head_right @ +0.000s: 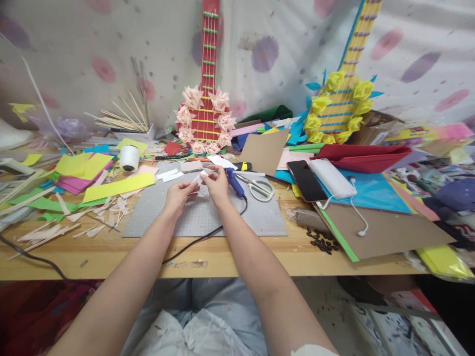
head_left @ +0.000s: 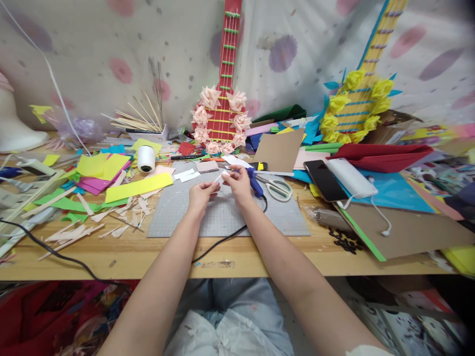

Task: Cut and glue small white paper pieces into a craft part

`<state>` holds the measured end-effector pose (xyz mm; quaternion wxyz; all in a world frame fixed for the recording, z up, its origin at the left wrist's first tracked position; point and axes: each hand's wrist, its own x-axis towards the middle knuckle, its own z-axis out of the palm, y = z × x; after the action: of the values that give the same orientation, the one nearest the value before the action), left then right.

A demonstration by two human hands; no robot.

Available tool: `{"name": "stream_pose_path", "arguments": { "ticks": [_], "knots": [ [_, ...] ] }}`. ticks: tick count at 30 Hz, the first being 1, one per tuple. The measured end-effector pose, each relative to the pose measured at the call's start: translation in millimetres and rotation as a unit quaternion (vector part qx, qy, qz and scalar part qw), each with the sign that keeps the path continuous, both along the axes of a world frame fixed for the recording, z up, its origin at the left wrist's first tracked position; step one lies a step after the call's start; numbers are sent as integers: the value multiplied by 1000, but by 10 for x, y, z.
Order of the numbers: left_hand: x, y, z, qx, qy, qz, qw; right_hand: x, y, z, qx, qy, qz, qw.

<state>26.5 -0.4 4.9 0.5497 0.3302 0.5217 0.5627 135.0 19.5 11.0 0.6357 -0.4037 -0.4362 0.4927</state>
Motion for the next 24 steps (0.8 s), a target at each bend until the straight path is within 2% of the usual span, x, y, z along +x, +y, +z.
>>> {"name": "stream_pose_path", "arguments": {
  "ticks": [9,15,19,24],
  "knots": [
    [27,7,28,-4,16,8,1000,-17,-19,8,3,-6,11,1000],
    [24,148,51,1,32,-13,999,-7,80,-32,5,23,20,1000],
    [35,271,-4,32,3,34,999,-23,124,-76,-22,57,42,997],
    [42,312,-119,91,-43,66,993,-76,85,-133,-50,38,100,993]
  ]
}}
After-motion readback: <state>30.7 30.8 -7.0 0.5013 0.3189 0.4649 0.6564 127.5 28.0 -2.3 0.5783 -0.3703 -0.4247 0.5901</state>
